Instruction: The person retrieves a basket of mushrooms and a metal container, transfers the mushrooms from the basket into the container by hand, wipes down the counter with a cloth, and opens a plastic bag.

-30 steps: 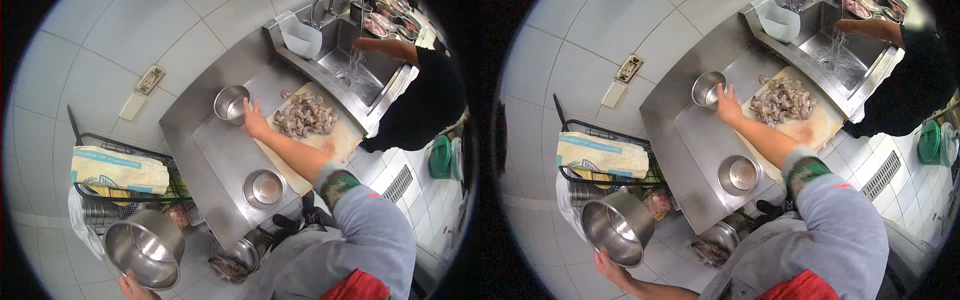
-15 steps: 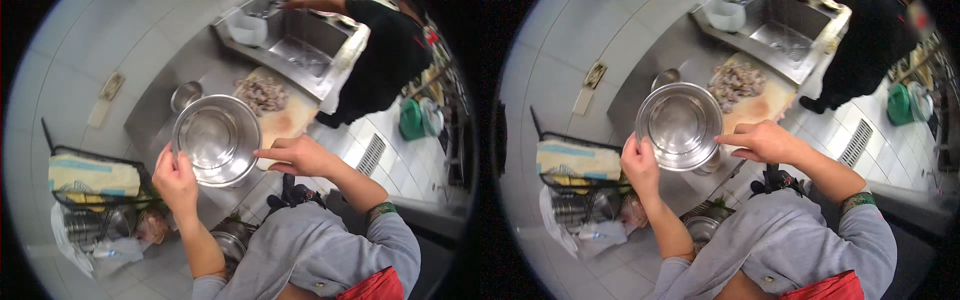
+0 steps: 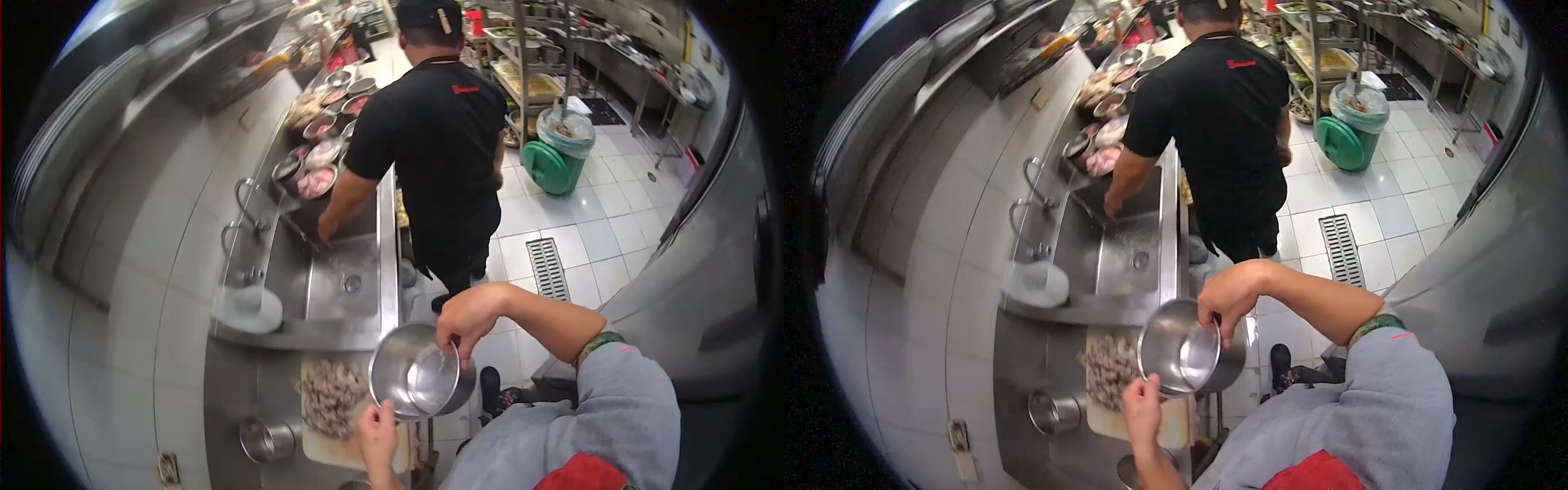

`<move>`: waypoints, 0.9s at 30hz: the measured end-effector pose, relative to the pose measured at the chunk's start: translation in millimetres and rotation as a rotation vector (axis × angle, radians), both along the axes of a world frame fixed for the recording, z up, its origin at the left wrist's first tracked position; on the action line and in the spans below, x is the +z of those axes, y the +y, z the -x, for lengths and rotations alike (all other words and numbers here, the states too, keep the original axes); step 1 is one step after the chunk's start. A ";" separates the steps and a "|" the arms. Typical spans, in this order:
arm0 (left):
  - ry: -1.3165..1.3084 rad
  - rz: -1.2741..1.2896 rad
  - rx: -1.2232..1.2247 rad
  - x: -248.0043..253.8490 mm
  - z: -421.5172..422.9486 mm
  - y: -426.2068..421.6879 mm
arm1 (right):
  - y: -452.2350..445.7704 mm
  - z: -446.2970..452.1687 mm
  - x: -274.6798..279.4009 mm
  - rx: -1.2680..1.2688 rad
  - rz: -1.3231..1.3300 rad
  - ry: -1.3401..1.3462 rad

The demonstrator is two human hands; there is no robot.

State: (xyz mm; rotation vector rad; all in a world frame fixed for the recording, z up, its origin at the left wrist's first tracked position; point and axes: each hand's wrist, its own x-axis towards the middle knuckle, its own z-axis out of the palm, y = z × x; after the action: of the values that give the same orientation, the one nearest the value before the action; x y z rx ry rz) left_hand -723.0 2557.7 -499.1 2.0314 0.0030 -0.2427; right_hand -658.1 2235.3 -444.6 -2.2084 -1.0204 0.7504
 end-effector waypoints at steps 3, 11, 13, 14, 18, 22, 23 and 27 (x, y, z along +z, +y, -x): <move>0.117 0.005 0.000 -28.3 -21.3 -36.5 | -45.0 -29.1 -37.4 0.031 0.042 0.146; 0.405 0.080 -0.105 -29.4 -62.1 -65.9 | -206.2 -29.5 -125.0 -0.292 -0.062 0.763; 0.452 0.010 -0.147 -16.3 -86.1 -92.9 | -260.9 -15.5 -164.7 -0.465 -0.096 0.924; 0.487 -0.007 -0.160 -12.2 -102.3 -101.9 | -287.0 -1.0 -176.8 -0.642 -0.069 0.917; 0.423 0.069 -0.211 -57.1 -174.4 -133.5 | -396.5 90.9 -229.2 -1.252 -0.317 1.071; 0.372 -0.072 -0.490 -83.6 -233.1 -226.5 | -456.4 212.7 -253.2 -1.880 -0.787 0.968; 0.358 -0.138 -0.587 -82.0 -243.3 -252.8 | -459.0 237.3 -250.7 -2.060 -0.865 0.903; 0.278 -0.135 -0.812 -64.7 -251.3 -380.0 | -486.3 300.0 -344.6 -2.088 -1.732 0.711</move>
State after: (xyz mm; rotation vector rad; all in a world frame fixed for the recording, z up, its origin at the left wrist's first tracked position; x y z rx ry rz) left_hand -471.7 2177.7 -563.8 2.0194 -0.6533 -1.0505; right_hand -958.1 1749.0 -789.1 -0.3595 0.9375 -0.4080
